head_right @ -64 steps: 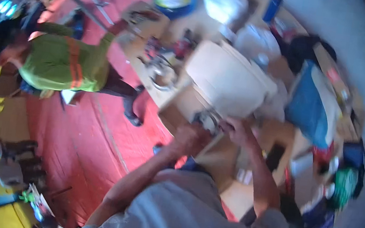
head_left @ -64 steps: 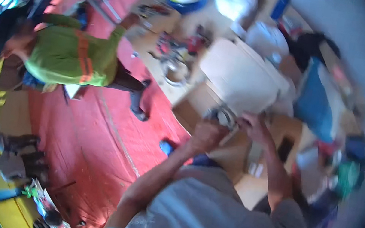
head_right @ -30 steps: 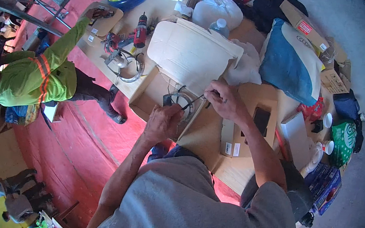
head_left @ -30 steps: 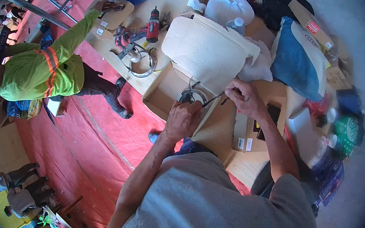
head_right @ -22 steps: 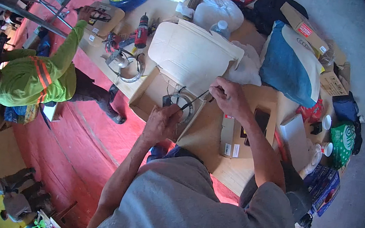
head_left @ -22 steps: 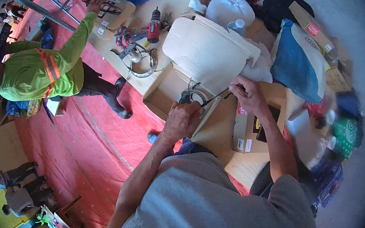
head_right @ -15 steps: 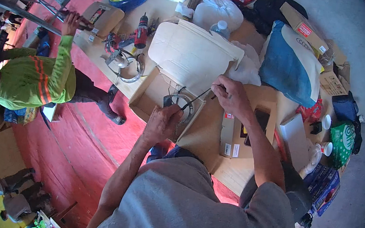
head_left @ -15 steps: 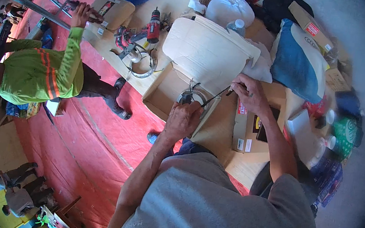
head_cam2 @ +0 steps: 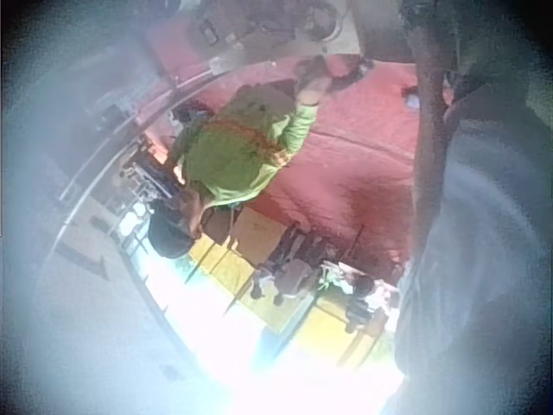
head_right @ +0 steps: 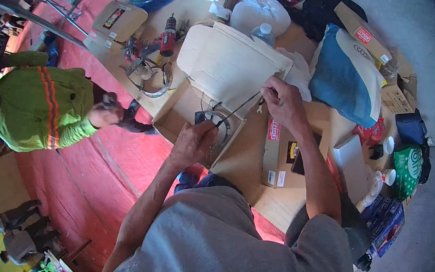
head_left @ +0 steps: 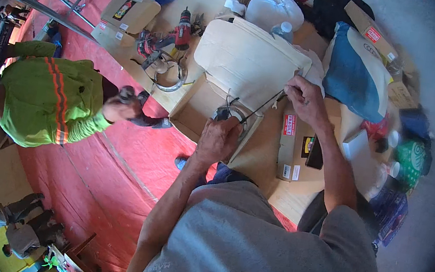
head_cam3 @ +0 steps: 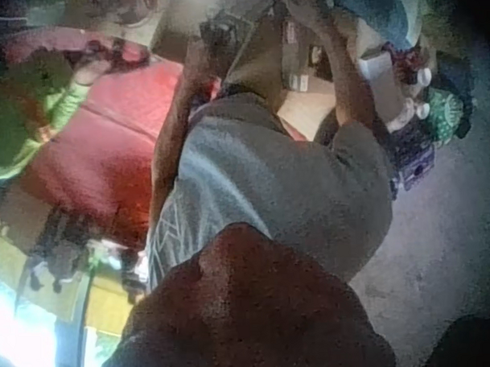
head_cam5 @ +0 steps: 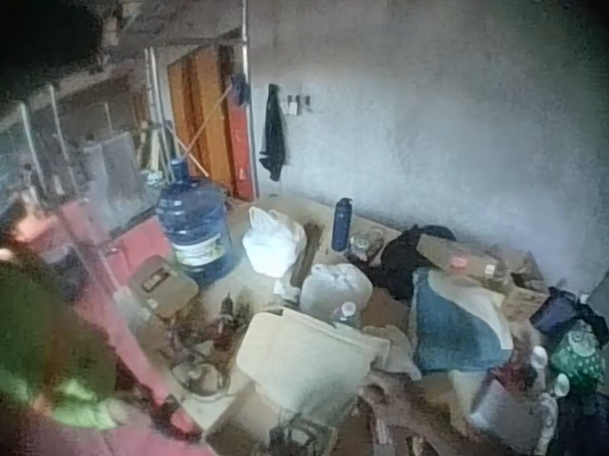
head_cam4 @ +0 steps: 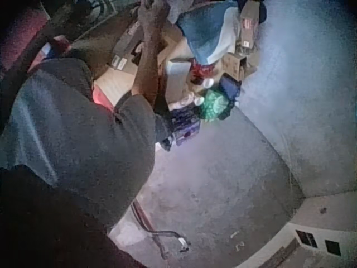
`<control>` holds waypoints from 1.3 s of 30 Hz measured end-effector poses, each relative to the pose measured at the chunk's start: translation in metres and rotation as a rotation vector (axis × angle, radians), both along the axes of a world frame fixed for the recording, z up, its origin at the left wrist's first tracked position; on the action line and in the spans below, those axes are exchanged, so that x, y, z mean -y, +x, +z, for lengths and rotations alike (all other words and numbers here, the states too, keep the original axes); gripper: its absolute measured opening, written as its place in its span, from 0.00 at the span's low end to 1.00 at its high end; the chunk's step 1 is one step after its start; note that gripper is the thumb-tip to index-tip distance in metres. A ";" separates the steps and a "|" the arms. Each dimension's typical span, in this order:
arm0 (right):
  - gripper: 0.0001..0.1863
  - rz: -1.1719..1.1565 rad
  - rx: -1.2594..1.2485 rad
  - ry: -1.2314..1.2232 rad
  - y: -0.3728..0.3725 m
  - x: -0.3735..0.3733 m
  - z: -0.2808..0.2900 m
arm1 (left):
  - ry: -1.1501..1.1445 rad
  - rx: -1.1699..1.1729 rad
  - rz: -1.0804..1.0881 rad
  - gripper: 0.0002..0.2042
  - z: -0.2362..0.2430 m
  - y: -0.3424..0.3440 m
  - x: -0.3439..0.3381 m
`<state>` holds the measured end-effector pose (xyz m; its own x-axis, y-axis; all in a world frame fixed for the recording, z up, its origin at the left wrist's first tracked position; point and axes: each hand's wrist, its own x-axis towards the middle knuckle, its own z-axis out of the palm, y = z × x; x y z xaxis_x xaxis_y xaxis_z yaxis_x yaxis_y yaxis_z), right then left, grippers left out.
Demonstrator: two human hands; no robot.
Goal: The person strips insulation from electrical wires using a tool and connects them to an electrical fixture by hand. They use pliers to secure the wires and handle a box on the workbench.
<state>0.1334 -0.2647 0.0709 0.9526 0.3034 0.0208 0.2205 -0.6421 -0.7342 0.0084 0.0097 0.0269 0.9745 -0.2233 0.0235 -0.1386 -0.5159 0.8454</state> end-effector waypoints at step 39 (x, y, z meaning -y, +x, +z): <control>0.08 0.368 0.150 -0.087 -0.087 -0.071 0.001 | 0.138 0.061 -0.058 0.04 -0.006 -0.002 0.009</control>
